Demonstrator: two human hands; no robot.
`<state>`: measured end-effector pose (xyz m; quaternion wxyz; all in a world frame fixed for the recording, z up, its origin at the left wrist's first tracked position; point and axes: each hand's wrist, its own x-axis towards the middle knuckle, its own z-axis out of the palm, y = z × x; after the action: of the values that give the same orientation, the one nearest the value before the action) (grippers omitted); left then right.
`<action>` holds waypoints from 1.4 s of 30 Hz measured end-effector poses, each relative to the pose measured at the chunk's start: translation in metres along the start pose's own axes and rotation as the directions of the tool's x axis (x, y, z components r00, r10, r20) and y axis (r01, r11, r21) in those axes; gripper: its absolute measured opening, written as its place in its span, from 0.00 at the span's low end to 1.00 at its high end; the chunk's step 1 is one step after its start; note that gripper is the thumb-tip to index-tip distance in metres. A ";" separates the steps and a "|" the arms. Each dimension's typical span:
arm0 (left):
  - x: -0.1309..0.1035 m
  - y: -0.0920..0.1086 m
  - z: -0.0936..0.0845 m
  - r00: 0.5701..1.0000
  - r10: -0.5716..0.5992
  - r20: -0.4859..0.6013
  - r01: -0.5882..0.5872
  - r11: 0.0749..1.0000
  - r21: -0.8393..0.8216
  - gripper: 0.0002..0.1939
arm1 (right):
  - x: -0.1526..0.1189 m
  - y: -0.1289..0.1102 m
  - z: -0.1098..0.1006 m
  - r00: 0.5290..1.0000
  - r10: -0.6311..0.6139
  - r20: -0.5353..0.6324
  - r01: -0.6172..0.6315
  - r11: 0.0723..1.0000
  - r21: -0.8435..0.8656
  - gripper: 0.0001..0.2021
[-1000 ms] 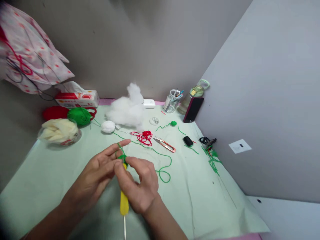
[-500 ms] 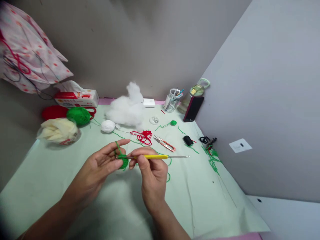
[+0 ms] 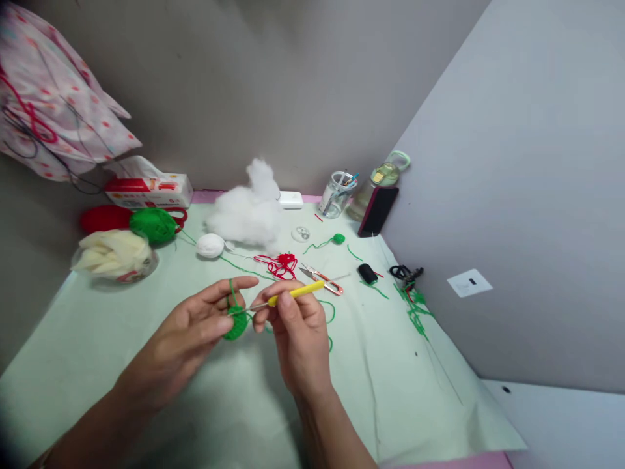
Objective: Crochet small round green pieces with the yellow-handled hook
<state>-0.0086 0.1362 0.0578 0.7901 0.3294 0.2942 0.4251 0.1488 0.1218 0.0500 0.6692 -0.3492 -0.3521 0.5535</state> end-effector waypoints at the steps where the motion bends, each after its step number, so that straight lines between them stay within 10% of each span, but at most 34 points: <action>1: 0.000 -0.002 0.001 1.000 0.017 -0.005 -0.017 0.999 0.035 0.23 | -0.001 0.001 0.000 1.000 -0.030 0.007 0.030 0.999 -0.033 0.10; 12: -0.002 0.000 -0.004 0.998 0.056 0.026 -0.060 0.981 0.185 0.43 | -0.002 0.001 -0.008 0.970 -0.137 0.199 0.184 0.952 -0.245 0.05; 19: 0.001 -0.001 -0.006 0.994 0.099 -0.050 -0.080 0.952 0.294 0.32 | -0.005 0.004 -0.006 0.950 -0.301 0.087 0.312 0.879 -0.360 0.07; 26: 0.003 -0.001 -0.008 0.982 0.140 -0.124 -0.094 0.944 0.317 0.29 | -0.001 0.008 -0.004 0.991 -0.134 0.008 0.134 0.984 -0.115 0.06; 34: 0.003 0.000 -0.010 0.979 0.153 -0.138 -0.092 0.923 0.373 0.28 | -0.002 0.008 -0.005 0.978 -0.194 0.074 0.205 0.962 -0.181 0.08; 38: 0.000 0.001 -0.004 0.956 0.234 -0.175 -0.108 0.841 0.530 0.27 | -0.008 0.005 -0.005 0.928 -0.341 0.148 0.371 0.842 -0.391 0.10; 42: -0.001 -0.003 -0.001 0.881 0.448 -0.151 -0.211 0.659 0.722 0.22 | -0.014 0.002 -0.004 0.778 -0.479 0.406 0.623 0.505 -0.598 0.12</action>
<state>-0.0081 0.1347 0.0555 0.4615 0.5736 0.4867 0.4702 0.1498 0.1083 0.0448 0.5873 -0.3917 -0.6895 0.1619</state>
